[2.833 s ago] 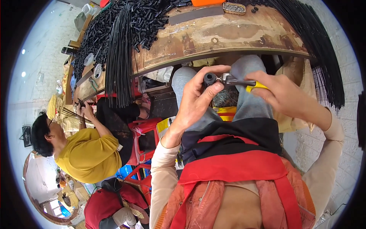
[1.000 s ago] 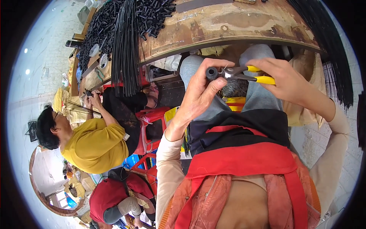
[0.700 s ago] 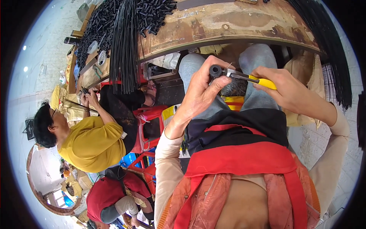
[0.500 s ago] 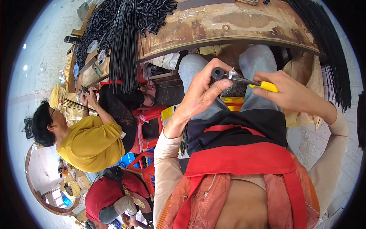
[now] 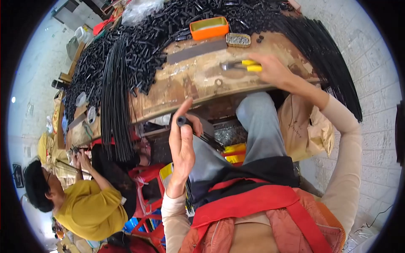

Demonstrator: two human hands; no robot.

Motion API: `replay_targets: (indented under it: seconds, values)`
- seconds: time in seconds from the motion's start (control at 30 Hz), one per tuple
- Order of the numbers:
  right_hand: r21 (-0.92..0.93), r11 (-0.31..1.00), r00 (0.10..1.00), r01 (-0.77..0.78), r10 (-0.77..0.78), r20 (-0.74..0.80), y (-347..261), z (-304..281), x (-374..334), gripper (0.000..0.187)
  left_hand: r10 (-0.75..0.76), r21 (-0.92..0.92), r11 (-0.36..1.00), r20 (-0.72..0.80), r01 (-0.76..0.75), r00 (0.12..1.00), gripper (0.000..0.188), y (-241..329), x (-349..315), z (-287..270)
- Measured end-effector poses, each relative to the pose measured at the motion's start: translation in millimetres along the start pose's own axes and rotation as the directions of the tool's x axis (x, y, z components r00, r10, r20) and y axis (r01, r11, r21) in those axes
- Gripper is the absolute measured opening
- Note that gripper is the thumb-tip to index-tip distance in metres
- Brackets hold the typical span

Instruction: Assembling electrical cables by attaching connectors and using a hand tool.

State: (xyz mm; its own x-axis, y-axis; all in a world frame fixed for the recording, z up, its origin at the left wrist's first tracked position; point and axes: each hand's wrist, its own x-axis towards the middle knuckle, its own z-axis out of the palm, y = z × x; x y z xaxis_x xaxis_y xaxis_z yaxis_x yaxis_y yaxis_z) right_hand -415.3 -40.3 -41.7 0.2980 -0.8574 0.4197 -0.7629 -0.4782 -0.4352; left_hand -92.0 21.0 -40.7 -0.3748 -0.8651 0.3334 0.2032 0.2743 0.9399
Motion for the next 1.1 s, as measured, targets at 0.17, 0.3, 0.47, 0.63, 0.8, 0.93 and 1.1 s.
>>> replay_targets:
  seconds: [0.17, 0.3, 0.47, 0.63, 0.8, 0.93, 1.1]
  values:
    - [-0.339, 0.926, 0.986, -0.167, 0.160, -0.050, 78.7, 10.6, 72.3, 0.023, -0.160, -0.044, 0.985, 0.100, 0.165, 0.982, 0.055, -13.5, 8.3, 5.9]
    - [-0.427, 0.870, 0.948, -0.248, 0.309, 0.079, 103.6, 26.4, 101.4, 0.022, -0.210, -0.106, 0.968, 0.151, 0.227, 0.966, 0.051, -32.9, 18.6, 3.3]
    - [-0.265, 0.920, 0.950, -0.291, 0.311, 0.038, 114.4, 24.6, 102.0, 0.020, -0.221, -0.103, 0.967, 0.130, 0.235, 0.967, 0.048, -36.9, 20.7, -2.0]
    - [-0.062, 0.896, 0.887, -0.440, 0.444, 0.126, 124.2, 15.8, 112.2, 0.028, -0.215, -0.067, 0.971, 0.176, 0.229, 0.961, 0.043, -29.2, 17.7, 9.9]
    - [-0.312, 0.851, 0.857, -0.423, 0.487, 0.167, 104.8, 23.3, 117.3, 0.032, -0.189, -0.031, 0.980, 0.138, 0.195, 0.972, 0.052, -8.0, 1.4, 13.8]
    - [0.047, 0.850, 0.843, -0.524, 0.510, 0.171, 155.0, 14.4, 109.2, 0.024, -0.135, -0.038, 0.989, 0.136, 0.141, 0.981, 0.051, 4.7, -10.0, 12.9]
    - [0.465, 0.614, 0.743, -0.638, 0.649, 0.164, 134.4, 8.0, 112.4, 0.015, -0.122, -0.040, 0.991, 0.116, 0.127, 0.986, 0.051, 11.7, -22.3, 13.7]
